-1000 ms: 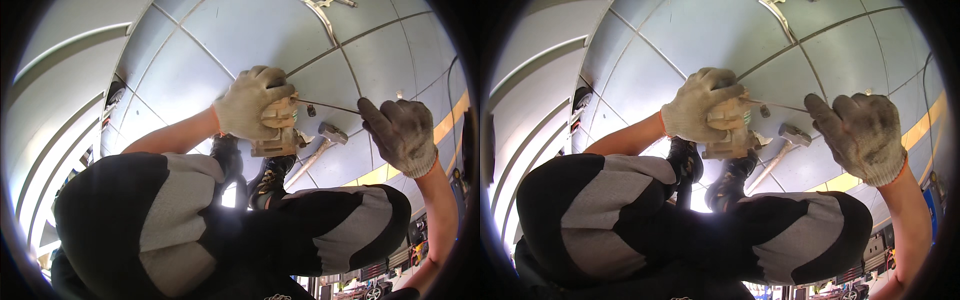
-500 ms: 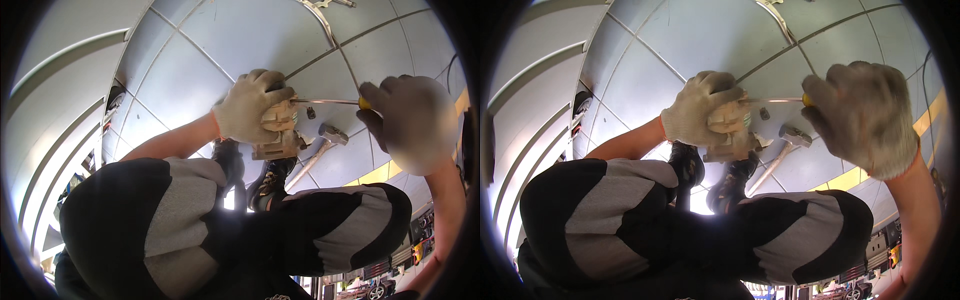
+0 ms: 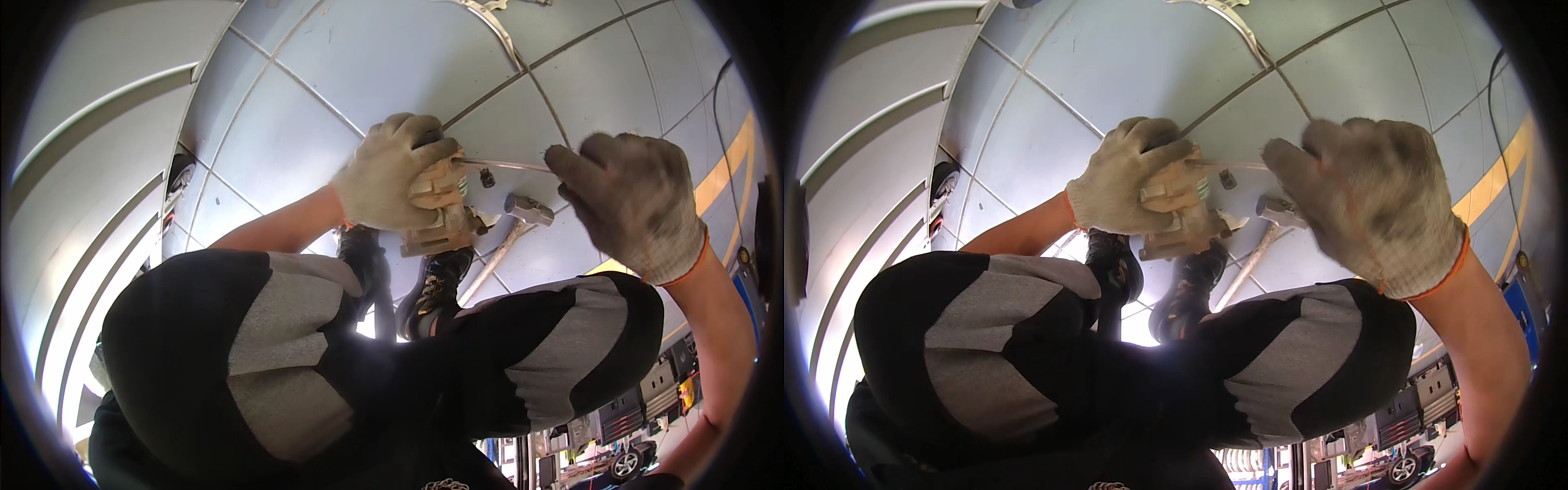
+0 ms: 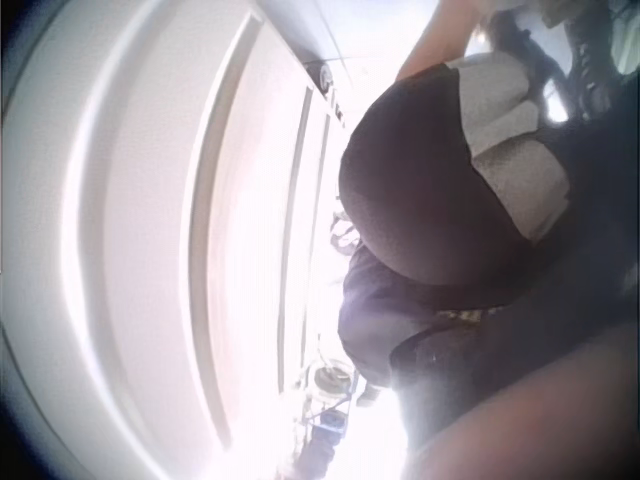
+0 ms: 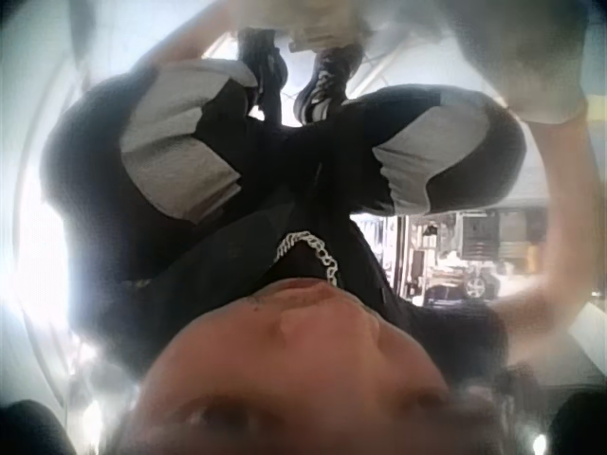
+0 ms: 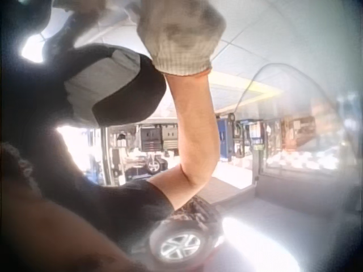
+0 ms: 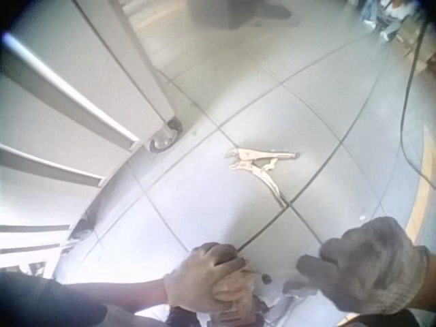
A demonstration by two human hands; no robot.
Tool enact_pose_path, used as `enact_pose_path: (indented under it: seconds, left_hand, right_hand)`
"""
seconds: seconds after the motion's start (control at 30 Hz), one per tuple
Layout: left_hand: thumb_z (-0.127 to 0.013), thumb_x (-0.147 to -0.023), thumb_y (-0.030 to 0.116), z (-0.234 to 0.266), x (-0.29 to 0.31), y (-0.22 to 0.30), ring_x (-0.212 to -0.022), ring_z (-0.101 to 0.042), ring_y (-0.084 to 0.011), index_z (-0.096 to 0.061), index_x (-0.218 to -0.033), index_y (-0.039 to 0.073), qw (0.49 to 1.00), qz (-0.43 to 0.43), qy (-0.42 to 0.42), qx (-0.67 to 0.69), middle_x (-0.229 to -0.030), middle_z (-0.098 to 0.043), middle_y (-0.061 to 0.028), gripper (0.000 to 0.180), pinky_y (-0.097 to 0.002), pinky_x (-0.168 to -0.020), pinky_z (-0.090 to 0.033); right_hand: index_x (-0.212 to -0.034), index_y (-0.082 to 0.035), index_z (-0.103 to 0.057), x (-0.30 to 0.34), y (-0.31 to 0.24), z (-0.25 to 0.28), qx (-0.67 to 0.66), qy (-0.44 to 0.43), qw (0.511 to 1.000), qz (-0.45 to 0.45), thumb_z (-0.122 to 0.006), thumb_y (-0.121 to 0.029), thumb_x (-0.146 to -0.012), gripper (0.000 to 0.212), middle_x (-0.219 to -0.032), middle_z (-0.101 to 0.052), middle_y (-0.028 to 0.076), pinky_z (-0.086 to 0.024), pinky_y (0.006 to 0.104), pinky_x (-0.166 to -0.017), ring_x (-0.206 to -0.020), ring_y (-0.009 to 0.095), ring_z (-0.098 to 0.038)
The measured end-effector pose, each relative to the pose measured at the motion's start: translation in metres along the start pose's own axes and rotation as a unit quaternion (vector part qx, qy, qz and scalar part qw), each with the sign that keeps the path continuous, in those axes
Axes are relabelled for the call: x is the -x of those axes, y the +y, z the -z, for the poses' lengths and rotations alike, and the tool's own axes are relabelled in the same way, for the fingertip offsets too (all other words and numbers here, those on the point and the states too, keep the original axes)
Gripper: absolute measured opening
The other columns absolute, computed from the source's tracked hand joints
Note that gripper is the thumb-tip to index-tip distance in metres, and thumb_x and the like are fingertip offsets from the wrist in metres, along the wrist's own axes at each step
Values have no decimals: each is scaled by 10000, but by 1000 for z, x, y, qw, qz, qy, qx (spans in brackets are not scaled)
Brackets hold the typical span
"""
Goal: The person uses a screwdriver and pliers to disassemble a mechanical part on the floor, then moves to a workbench to continue disassembly and remove a ring from the part.
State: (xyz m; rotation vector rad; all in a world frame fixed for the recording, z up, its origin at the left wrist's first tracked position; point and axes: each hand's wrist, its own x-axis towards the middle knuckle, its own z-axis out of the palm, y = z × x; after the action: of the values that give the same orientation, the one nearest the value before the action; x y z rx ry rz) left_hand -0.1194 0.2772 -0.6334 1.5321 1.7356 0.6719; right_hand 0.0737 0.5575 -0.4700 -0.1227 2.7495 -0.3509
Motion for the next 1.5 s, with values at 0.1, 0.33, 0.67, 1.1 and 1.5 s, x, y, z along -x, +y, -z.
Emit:
enact_pose_path:
  seconds: [0.1,0.33,0.67,1.1,1.5]
  left_hand:
    - [-936,-644,316,1,-1,3,-1336,-642,-463,-755,-1434,99,1000,-2,-14,-20,-1466,-628,-220,839,-588,-1126,-557]
    - [-958,-722,369,-10,9,-7,-1362,-622,-464,-750,-1444,126,1000,-4,13,10,-1478,-618,-211,790,-590,-1143,-543]
    - [-965,-693,385,-5,6,0,-1368,-627,-444,-767,-1426,135,1000,1,29,0,-1445,-637,-193,800,-581,-1124,-549]
    - [-982,-697,390,-8,7,-1,-1376,-613,-453,-762,-1442,153,1000,4,23,-4,-1484,-616,-168,813,-599,-1129,-548]
    - [-971,-702,380,-13,11,-3,-1373,-594,-455,-753,-1456,156,998,-3,58,-2,-1494,-604,-180,816,-596,-1112,-555]
  right_hand:
    - [-1312,-6,-787,-17,-2,17,-260,75,949,-159,-856,-127,-931,406,-972,-771,46,-591,332,-649,-734,189,-733]
    - [-1241,-6,-812,-55,-4,27,-306,-278,776,-477,-734,-127,-1026,259,-894,-809,105,-628,326,-710,-720,168,-732]
    - [-1270,6,-826,-42,-4,28,-198,-129,947,-219,-795,-162,-933,378,-926,-802,126,-625,416,-779,-803,255,-766]
    - [-1339,-25,-791,6,9,-5,8,-46,999,-3,-800,-185,-1005,371,-923,-767,100,-529,341,-574,-664,160,-720]
    - [-1316,-48,-802,-7,31,-13,5,-44,997,57,-817,-80,-958,360,-968,-818,150,-563,353,-593,-651,226,-745]
